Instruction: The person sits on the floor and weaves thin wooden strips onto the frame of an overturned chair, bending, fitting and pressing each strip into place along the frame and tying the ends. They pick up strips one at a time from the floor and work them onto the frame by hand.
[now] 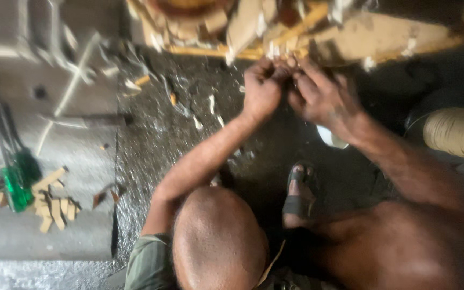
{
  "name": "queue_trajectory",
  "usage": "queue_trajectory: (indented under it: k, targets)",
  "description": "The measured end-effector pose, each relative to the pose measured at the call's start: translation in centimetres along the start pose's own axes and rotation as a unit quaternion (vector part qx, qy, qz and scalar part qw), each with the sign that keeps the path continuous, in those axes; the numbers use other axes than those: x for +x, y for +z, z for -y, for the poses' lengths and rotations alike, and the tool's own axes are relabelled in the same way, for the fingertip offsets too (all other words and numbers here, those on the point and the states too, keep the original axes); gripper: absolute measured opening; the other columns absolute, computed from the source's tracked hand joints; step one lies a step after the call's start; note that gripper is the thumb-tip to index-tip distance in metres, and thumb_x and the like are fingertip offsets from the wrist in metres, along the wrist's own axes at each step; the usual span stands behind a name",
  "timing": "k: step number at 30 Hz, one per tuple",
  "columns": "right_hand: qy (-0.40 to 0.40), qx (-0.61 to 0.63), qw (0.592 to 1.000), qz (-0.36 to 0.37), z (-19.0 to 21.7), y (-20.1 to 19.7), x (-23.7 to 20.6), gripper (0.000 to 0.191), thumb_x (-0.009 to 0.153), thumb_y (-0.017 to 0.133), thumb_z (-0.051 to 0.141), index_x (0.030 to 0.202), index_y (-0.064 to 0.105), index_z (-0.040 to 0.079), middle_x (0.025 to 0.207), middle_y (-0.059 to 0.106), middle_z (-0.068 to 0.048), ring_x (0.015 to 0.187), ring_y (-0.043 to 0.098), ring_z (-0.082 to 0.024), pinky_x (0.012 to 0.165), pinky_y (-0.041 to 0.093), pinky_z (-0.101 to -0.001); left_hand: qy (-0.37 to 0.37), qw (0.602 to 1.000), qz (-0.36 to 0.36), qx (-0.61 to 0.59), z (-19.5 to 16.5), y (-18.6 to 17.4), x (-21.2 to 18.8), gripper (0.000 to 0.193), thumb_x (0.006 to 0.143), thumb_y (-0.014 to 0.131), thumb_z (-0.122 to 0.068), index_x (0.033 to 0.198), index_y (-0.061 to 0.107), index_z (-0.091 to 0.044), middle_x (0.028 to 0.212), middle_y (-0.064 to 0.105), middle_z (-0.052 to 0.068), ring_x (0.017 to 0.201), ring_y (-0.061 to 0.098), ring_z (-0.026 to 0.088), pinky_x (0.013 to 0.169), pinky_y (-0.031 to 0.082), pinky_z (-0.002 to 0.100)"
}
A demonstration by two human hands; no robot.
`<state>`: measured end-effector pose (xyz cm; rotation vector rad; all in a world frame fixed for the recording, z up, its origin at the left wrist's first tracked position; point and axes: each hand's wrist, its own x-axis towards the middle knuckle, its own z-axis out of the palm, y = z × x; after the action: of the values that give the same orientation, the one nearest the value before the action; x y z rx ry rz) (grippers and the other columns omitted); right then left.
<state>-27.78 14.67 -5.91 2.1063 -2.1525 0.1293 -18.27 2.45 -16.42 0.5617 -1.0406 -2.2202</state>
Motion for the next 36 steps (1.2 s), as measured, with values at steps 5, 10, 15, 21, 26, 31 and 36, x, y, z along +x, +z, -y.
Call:
queue_trajectory:
  k: [5, 10, 15, 21, 26, 31, 36]
  targets:
    - [-0.013, -0.082, 0.995, 0.060, -0.3, -0.9, 3.0, 0.040, 0.076, 0.076, 0.044, 0.088, 0.074, 0.005, 0.120, 0.067, -0.018, 0.096, 0.070, -0.026, 0.081, 0.061, -0.0440, -0.023, 0.999, -0.027, 0.000, 1.0, -0.4, 0.4, 0.007, 0.099, 0.068, -0.001, 0.092, 0.071, 0.001, 0.086, 0.070, 0.002, 0.078, 0.058, 0.008, 0.069, 0.049, 0.025]
    - [0.102, 0.070, 0.923, 0.364, -1.8, -3.0, 7.5, 0.038, 0.084, 0.083, 0.036, 0.085, 0.074, -0.001, 0.112, 0.062, -0.018, 0.101, 0.062, -0.025, 0.079, 0.055, -0.0368, -0.038, 0.998, -0.013, -0.054, 1.1, -0.7, 0.4, 0.010, 0.088, 0.061, 0.004, 0.092, 0.070, 0.003, 0.087, 0.072, 0.006, 0.076, 0.064, 0.014, 0.068, 0.053, 0.029]
    - [-0.034, 0.092, 0.995, 0.018, -0.3, -4.9, 4.9, 0.029, 0.089, 0.081, 0.022, 0.102, 0.073, -0.002, 0.118, 0.069, -0.018, 0.096, 0.069, -0.024, 0.076, 0.059, -0.0321, -0.060, 0.998, -0.006, -0.032, 0.5, -0.8, 0.0, 0.012, 0.101, 0.071, -0.010, 0.102, 0.071, 0.002, 0.094, 0.069, 0.003, 0.084, 0.059, 0.011, 0.074, 0.049, 0.026]
    - [0.185, 0.417, 0.862, -0.221, 0.8, -2.9, -0.7, 0.016, 0.105, 0.064, 0.003, 0.121, 0.064, 0.002, 0.121, 0.072, -0.016, 0.096, 0.075, -0.015, 0.070, 0.062, -0.0213, -0.036, 0.999, 0.040, -0.008, 0.7, -0.5, -0.2, 0.020, 0.092, 0.081, -0.013, 0.104, 0.068, -0.003, 0.096, 0.070, 0.000, 0.090, 0.064, 0.011, 0.082, 0.056, 0.027]
    - [0.282, 0.546, 0.766, -0.189, 0.8, 2.7, -2.1, 0.039, 0.105, 0.062, -0.001, 0.143, 0.052, 0.003, 0.128, 0.066, -0.015, 0.091, 0.063, -0.012, 0.072, 0.054, -0.0216, -0.039, 0.998, 0.011, 0.042, 1.1, 0.2, -0.4, 0.016, 0.097, 0.078, -0.017, 0.096, 0.072, -0.002, 0.084, 0.064, -0.003, 0.078, 0.052, 0.009, 0.071, 0.045, 0.026]
    - [0.232, 0.594, 0.740, -0.214, -0.3, 6.1, -2.2, 0.044, 0.104, 0.056, -0.004, 0.145, 0.044, 0.007, 0.134, 0.055, -0.015, 0.125, 0.058, -0.020, 0.111, 0.051, -0.0332, 0.043, 0.986, 0.026, 0.156, -0.5, 0.3, -0.3, 0.021, 0.099, 0.073, -0.021, 0.092, 0.071, -0.001, 0.083, 0.066, -0.002, 0.080, 0.054, 0.009, 0.073, 0.048, 0.027]
    - [0.212, 0.620, 0.722, -0.223, 0.0, 7.1, -1.8, 0.043, 0.109, 0.067, -0.001, 0.146, 0.047, 0.011, 0.135, 0.067, -0.014, 0.121, 0.069, -0.021, 0.104, 0.060, -0.0364, -0.032, 0.972, 0.062, 0.226, -2.7, -0.1, -0.1, 0.029, 0.101, 0.067, -0.027, 0.089, 0.075, -0.002, 0.075, 0.070, -0.003, 0.070, 0.059, 0.008, 0.065, 0.049, 0.027]
